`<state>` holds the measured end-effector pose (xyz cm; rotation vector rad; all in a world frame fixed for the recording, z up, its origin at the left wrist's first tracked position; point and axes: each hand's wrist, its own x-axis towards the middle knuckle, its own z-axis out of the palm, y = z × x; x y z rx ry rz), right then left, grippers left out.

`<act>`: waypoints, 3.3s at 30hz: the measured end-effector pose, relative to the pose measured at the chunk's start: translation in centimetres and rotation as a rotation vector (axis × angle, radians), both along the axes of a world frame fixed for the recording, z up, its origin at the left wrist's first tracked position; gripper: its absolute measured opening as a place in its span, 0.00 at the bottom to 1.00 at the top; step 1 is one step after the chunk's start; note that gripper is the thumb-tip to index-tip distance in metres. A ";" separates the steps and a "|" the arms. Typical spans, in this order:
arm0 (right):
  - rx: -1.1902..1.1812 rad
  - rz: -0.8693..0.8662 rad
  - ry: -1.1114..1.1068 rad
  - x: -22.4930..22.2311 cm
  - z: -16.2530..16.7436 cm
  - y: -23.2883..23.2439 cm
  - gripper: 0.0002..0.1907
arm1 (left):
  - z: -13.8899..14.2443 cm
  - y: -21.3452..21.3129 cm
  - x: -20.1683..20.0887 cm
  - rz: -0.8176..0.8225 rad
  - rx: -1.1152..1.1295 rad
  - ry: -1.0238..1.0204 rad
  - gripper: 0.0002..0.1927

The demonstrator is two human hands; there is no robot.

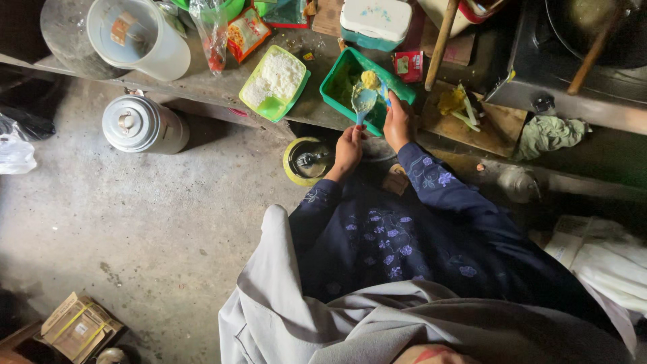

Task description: The person sits at a food-stall counter and uses a spatula to scoop yellow batter from a green container, shaping portions and dropping them into a wok of hot oil to fry fritters. They occasionally stir the frying pieces and transfer finished fritters to a basket beside the wok.

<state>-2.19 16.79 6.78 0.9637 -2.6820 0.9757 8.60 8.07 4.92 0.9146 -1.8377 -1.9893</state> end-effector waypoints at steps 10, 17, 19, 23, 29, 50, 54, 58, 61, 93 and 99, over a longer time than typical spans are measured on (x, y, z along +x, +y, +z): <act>-0.048 0.079 0.034 0.4 -0.1 1.1 0.22 | -4.2 -0.6 -0.1 -0.044 0.623 0.232 0.18; -0.027 0.046 0.047 0.7 0.3 1.3 0.22 | -3.8 -1.0 0.7 -0.111 0.828 0.292 0.16; -0.027 0.057 0.042 0.6 0.1 1.4 0.22 | -3.7 -1.2 1.0 -0.120 0.845 0.272 0.16; -0.012 0.070 0.061 -0.1 -0.7 1.5 0.23 | -3.8 -1.6 1.6 -0.141 0.745 0.245 0.16; -0.281 0.034 -0.178 -1.5 -0.6 2.3 0.22 | -4.8 -3.1 2.1 -0.116 0.504 0.235 0.16; 0.432 0.228 0.375 -2.8 -0.2 2.0 0.31 | -4.0 -4.4 2.5 -0.202 -0.368 -0.090 0.16; 0.437 0.161 0.313 -1.6 0.0 0.4 0.30 | -4.5 -4.5 2.9 -0.185 -0.374 -0.078 0.15; 0.408 0.090 0.176 -1.5 -0.1 -1.1 0.26 | -5.2 -4.8 3.3 -0.154 -0.385 -0.067 0.15; 0.240 0.050 -0.016 -2.0 -0.8 -1.9 0.23 | -5.6 -5.0 3.7 -0.119 -0.313 -0.153 0.15; -0.140 0.059 -0.308 -3.4 -1.4 -2.2 0.19 | -5.2 -6.7 3.6 -0.194 -0.331 -0.158 0.16; -0.492 -0.269 -1.321 -3.1 -0.7 -0.8 0.12 | -5.9 -6.4 3.5 -0.129 -0.174 0.009 0.17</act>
